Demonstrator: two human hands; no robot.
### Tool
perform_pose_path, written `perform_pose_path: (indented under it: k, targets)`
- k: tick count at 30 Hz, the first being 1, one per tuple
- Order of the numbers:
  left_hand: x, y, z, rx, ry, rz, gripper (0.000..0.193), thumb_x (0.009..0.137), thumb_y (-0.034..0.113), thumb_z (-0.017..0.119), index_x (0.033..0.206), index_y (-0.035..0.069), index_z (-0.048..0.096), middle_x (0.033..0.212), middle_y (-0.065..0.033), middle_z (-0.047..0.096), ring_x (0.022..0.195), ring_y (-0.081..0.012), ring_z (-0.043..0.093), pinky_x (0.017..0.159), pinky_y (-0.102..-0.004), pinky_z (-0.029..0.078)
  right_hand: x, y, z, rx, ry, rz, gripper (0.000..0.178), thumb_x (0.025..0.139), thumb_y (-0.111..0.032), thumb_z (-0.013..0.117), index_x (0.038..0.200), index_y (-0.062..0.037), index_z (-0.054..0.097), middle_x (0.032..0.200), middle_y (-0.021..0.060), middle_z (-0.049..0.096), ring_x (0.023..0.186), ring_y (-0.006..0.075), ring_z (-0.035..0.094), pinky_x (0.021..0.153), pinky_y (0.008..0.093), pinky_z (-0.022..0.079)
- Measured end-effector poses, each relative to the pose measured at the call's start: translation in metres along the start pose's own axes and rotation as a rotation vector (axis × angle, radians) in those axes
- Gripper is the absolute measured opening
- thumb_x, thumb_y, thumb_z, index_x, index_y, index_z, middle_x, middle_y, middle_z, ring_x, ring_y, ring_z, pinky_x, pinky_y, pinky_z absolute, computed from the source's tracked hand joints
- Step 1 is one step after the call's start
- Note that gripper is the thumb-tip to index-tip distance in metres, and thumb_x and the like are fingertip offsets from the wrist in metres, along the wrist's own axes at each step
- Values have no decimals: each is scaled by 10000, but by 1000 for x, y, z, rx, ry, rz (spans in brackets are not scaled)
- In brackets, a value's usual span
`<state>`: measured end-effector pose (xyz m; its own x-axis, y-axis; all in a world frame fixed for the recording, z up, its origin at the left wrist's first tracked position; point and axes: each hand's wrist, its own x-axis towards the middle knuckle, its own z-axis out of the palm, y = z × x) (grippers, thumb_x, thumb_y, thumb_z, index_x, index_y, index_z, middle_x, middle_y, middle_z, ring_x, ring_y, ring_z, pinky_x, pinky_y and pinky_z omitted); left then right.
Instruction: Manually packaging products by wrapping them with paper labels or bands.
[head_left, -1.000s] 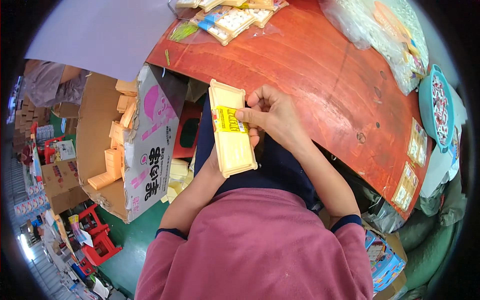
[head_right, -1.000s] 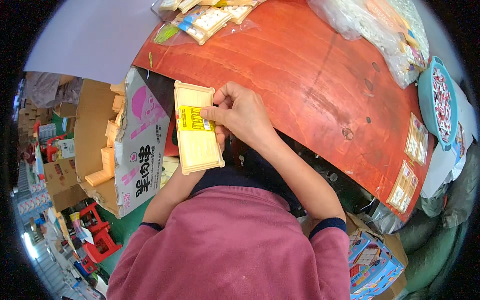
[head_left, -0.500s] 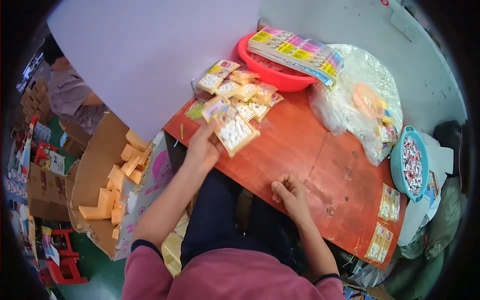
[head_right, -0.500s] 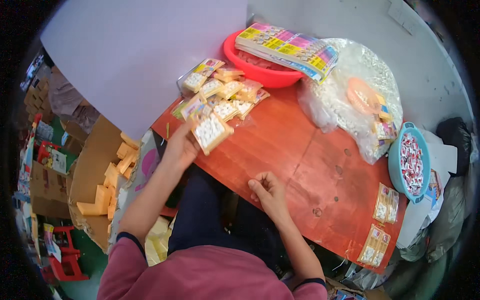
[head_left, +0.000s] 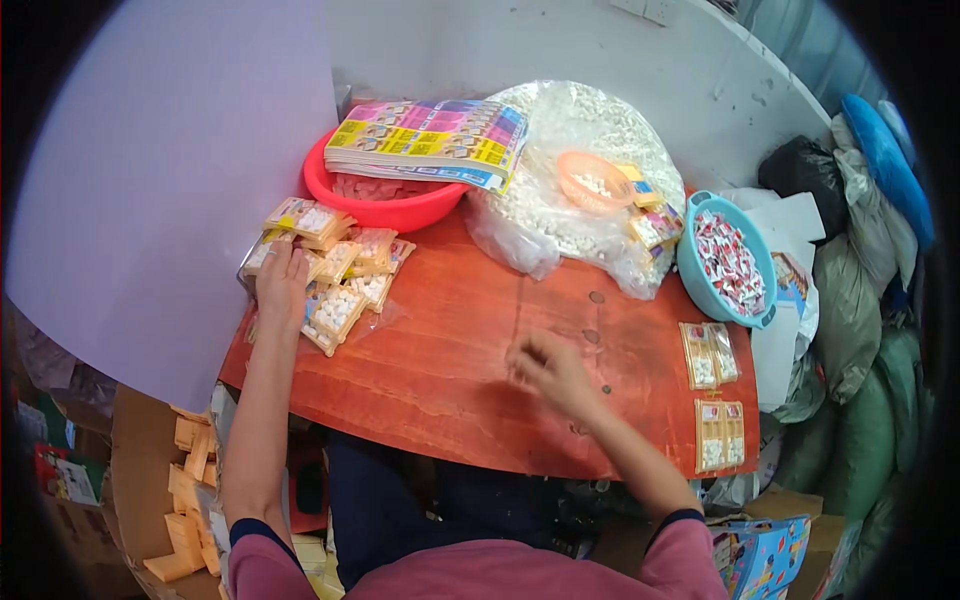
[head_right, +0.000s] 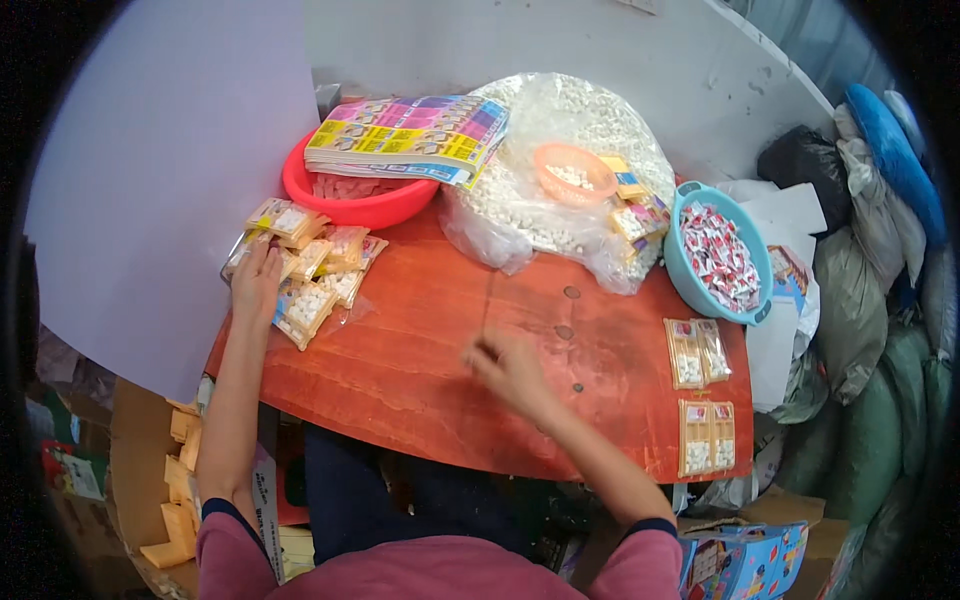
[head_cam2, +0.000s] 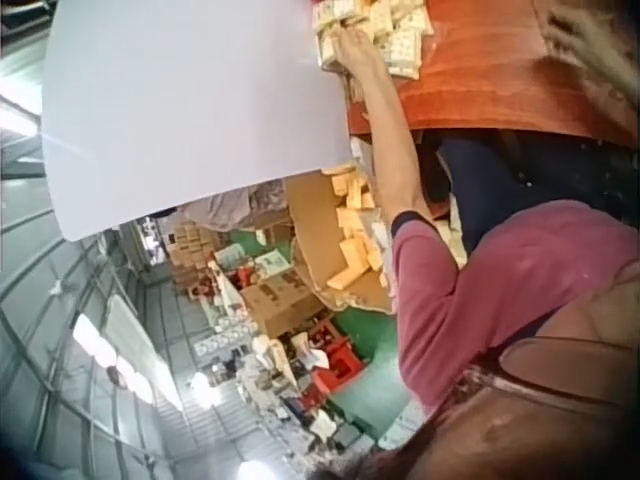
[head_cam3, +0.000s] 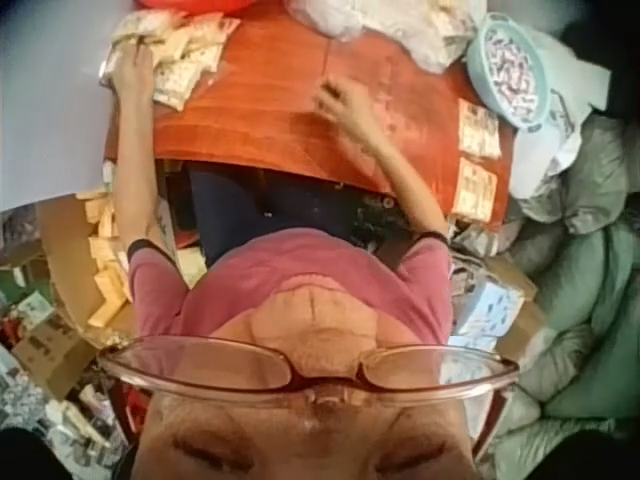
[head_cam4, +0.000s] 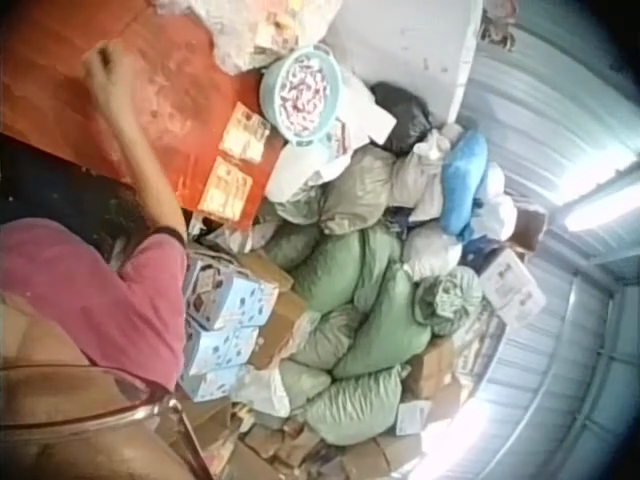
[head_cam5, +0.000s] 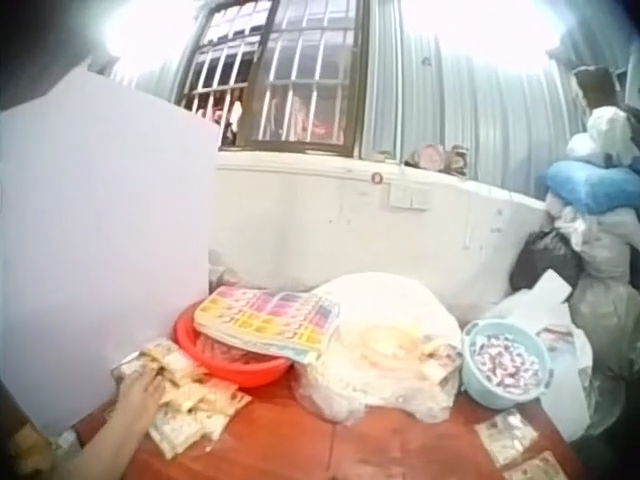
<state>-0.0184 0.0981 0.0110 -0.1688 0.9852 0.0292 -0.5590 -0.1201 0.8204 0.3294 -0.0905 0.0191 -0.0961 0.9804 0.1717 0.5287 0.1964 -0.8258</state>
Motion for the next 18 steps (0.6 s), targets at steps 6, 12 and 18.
perform_pose_path:
  k: [6,12,18]
  targets:
    - [-53,-3,19,385,32,250,319,938,209,511,1176,-3,512,1129,-105,580,1038,-216,569,877,-270,443,157,1,-46,-476,415,-354,254,833,-178,610,1027,-16,629,890,186,646,792,314,630,697,376,487]
    - [-124,-42,5,1138,-403,494,257,836,94,633,1074,2,600,1016,-114,648,912,-164,622,792,-283,496,264,-2,-33,-884,352,-454,197,822,-170,550,937,-22,609,829,165,625,800,334,620,737,411,501]
    - [-115,-47,13,842,-329,264,297,795,74,668,1072,-9,598,942,-110,664,861,-169,641,711,-277,512,289,25,-41,-1203,190,-528,134,811,-96,476,785,3,562,766,171,630,719,286,644,585,367,530]
